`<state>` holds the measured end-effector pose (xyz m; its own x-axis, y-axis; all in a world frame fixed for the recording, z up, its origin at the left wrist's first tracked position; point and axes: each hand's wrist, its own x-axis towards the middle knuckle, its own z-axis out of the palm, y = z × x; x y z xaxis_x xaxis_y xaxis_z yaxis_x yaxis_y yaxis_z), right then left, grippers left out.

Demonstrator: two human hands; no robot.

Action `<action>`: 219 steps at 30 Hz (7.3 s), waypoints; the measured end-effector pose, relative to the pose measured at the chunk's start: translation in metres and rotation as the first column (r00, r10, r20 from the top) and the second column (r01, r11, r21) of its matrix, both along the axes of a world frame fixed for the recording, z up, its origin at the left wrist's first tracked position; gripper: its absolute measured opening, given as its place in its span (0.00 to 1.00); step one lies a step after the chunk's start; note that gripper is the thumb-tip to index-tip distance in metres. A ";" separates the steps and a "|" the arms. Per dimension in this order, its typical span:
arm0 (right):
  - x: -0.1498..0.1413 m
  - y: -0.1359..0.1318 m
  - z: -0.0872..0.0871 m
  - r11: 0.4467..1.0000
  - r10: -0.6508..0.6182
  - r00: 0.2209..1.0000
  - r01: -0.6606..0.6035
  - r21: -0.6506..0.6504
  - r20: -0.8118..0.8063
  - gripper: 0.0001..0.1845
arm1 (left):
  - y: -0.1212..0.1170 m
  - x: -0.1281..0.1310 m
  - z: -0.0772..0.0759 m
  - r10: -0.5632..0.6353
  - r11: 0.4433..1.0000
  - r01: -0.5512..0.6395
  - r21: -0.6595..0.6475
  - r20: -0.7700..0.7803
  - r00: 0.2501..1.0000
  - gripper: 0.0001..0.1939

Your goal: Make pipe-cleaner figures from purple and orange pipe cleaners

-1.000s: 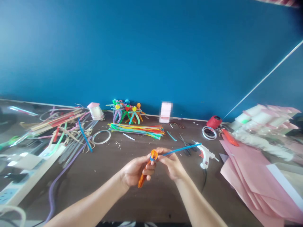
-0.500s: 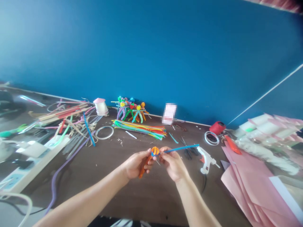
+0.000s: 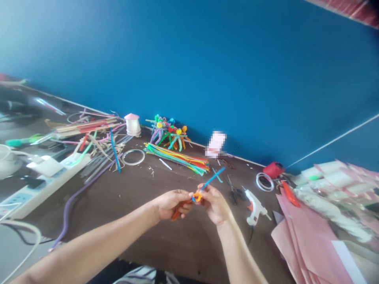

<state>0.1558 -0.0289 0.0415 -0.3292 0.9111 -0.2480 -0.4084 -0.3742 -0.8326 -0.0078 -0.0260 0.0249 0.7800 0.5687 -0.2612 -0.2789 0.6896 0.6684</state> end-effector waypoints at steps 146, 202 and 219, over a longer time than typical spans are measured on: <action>-0.016 -0.015 0.029 0.694 -0.419 0.431 -0.415 0.588 0.799 0.07 | -0.018 -0.008 0.011 0.545 0.467 0.219 0.857 -0.474 0.692 0.09; -0.018 -0.036 0.003 0.973 -0.207 0.975 0.214 0.087 -0.087 0.08 | -0.027 -0.002 0.016 0.099 0.929 -0.012 -0.370 0.216 0.971 0.10; -0.020 -0.035 0.005 0.977 -0.151 0.984 0.162 0.140 -0.090 0.03 | -0.029 -0.001 0.019 0.116 0.910 -0.084 -0.407 0.056 0.992 0.12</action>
<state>0.1359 -0.0637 0.0468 -0.1930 0.9773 -0.0874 -0.5189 -0.1772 -0.8363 -0.0087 -0.0554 0.0442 0.7516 0.5038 -0.4259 -0.3998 0.8614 0.3134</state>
